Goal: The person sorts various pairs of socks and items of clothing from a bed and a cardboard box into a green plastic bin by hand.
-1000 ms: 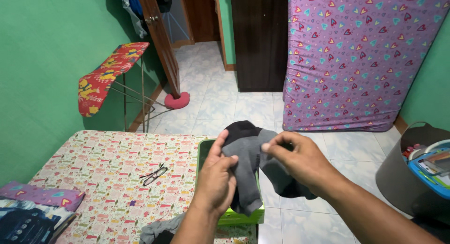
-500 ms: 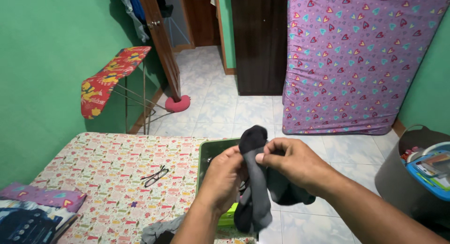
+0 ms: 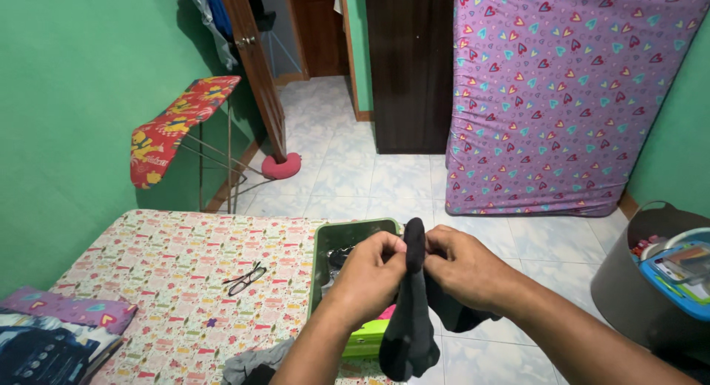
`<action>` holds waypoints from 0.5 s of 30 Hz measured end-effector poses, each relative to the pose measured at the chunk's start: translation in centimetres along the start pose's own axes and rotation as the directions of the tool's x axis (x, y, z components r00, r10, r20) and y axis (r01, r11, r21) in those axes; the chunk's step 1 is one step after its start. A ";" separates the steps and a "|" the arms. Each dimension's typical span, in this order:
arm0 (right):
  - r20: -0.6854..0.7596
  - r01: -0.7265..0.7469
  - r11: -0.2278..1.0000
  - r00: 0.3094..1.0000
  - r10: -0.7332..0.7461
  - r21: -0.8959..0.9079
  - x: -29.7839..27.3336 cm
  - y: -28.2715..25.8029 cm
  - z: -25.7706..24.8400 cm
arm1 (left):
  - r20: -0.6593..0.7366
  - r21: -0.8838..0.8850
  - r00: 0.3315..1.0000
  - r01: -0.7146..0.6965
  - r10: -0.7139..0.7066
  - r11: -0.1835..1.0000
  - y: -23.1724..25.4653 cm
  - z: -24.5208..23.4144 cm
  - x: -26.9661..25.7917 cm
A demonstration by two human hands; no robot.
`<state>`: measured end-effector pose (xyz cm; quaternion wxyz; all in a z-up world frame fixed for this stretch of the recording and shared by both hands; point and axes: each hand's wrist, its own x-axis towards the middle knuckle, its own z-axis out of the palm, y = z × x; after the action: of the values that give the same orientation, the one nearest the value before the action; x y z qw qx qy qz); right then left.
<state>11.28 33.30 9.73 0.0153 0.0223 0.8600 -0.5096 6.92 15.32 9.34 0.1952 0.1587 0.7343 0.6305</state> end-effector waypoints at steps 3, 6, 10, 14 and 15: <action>0.037 -0.148 0.989 0.988 0.148 0.008 -0.1 -0.9 -0.2 | -0.063 0.021 0.997 0.045 -0.044 0.999 0.2 -0.1 0.0; 0.050 -0.022 0.991 0.999 0.016 0.129 -0.4 -1.5 -0.7 | -0.109 0.184 0.992 -0.049 0.070 0.982 0.4 -0.1 0.0; 0.043 -0.147 0.989 0.988 0.146 0.009 0.0 -1.6 -0.3 | -0.095 0.285 0.995 -0.011 0.039 0.959 0.8 -0.2 -0.4; -0.025 0.167 0.974 0.985 -0.173 -0.151 0.9 0.2 -0.1 | -0.055 0.115 0.998 -0.025 0.031 0.993 0.2 -0.6 -0.3; -0.033 0.274 0.932 0.957 -0.290 -0.240 1.1 0.8 -0.4 | -0.044 0.009 0.999 -0.015 0.015 1.000 0.0 -0.8 -0.1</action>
<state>10.19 34.03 9.19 -0.0848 -0.0857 0.9080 -0.4012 6.68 14.58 9.42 0.1738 0.1511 0.7398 0.6321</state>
